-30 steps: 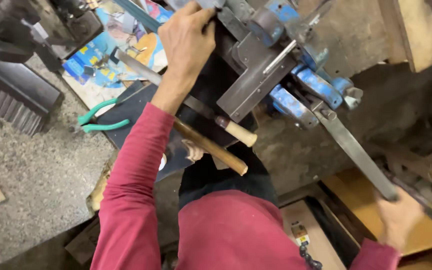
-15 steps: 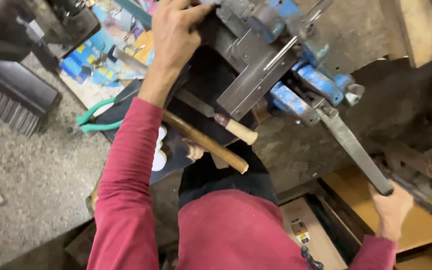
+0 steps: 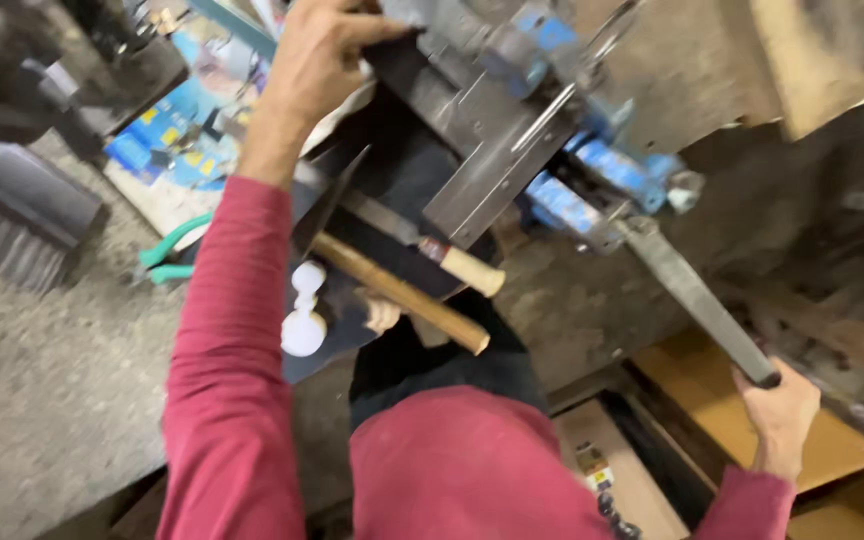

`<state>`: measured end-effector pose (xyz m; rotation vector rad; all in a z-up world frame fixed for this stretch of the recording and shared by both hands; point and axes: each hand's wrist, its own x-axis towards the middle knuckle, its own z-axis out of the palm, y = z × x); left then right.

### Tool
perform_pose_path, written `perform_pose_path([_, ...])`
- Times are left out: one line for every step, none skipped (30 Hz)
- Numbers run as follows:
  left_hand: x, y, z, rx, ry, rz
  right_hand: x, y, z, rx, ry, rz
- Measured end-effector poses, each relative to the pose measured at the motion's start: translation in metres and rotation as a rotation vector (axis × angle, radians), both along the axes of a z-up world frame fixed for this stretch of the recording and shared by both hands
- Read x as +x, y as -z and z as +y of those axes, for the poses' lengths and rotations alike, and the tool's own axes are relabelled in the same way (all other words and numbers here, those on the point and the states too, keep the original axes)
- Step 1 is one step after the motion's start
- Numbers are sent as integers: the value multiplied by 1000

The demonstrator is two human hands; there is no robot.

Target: The person uses a hammer to strike a small metal strip on a workbench, then moves to a bench grinder to smooth the edges. They repeatedly alternate between hammering and grinding, frequently inspecting the metal strip against a white plastic template to check the fit and shape.

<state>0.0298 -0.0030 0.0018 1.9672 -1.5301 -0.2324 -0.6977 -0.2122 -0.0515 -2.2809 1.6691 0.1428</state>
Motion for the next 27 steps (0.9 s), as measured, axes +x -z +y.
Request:
perform_pose_path([-1, 3, -10, -53, 37, -59, -21, -9, -1, -33, 11, -28])
perform_pose_path([-2, -1, -6, -76, 59, -130, -26, -7, -2, -39, 7, -70])
perform_pose_path([-1, -8, -1, -98, 83, -202, -21, -1, -9, -35, -13, -49])
perform_pose_path([-4, -10, 1, -120, 74, -210, -29, -7, -5, -35, -13, -4])
perform_pose_path([-6, -14, 2, -143, 65, -219, -36, -10, 0, -34, -12, 41])
perform_pose_path([-6, -19, -1, -175, 59, -234, -37, -9, 2, 12, 53, 5])
perform_pose_path([-8, -25, -2, -203, 31, -118, -38, -6, 5, 58, 118, -31])
perform_pose_path([-13, -33, 1, -230, -2, -2, -36, -4, 5, 104, 177, -71])
perform_pose_path([-18, -41, 5, -256, -32, 114, -31, 0, 4, 77, 127, -52])
perform_pose_path([-25, -50, 10, -303, -49, 172, -21, 6, 4, 55, 72, -37])
perform_pose_path([-34, -59, 16, -350, -65, 229, -14, 9, 4, 32, 17, -22])
perform_pose_path([-44, -69, 22, -403, -87, 277, -5, 12, 1, 82, 1, -31])
perform_pose_path([-57, -78, 31, -450, -96, 486, 8, 15, 4, 132, -16, -40])
perform_pose_path([-72, -87, 43, -494, -109, 693, 31, 11, 9, 184, -42, -48])
perform_pose_path([-85, -95, 54, -537, -116, 899, 56, -2, 14, 40, -140, -118])
perform_pose_path([-97, -102, 67, -607, -96, 1043, 80, -23, 19, -97, -246, -186])
perform_pose_path([-108, -107, 78, -679, -72, 1185, 107, -46, 28, -232, -351, -257])
perform_pose_path([-120, -112, 92, -747, -42, 1331, 135, -70, 44, -234, -377, -341])
perform_pose_path([-130, -116, 107, -779, -57, 1358, 166, -92, 62, -233, -402, -425])
perform_pose_path([-139, -119, 120, -818, -63, 1390, 200, -111, 83, -213, -456, -486])
perform_pose_path([-146, -121, 134, -858, -67, 1421, 232, -131, 102, -190, -511, -546])
perform_pose_path([-154, -122, 150, -877, -54, 1463, 265, -144, 123, -137, -602, -586])
perform_pose_path([-162, -123, 164, -896, -39, 1504, 296, -152, 151, -63, -680, -658])
perform_pose_path([-167, -124, 179, -910, -32, 1550, 323, -157, 181, 24, -753, -725])
perform_pose_path([-168, -124, 194, -920, -64, 1544, 350, -157, 203, 153, -804, -750])
perform_pose_path([-174, -124, 211, -924, -102, 1554, 369, -156, 225, 209, -895, -738])
perform_pose_path([-179, -123, 228, -928, -141, 1564, 387, -150, 245, 266, -985, -725])
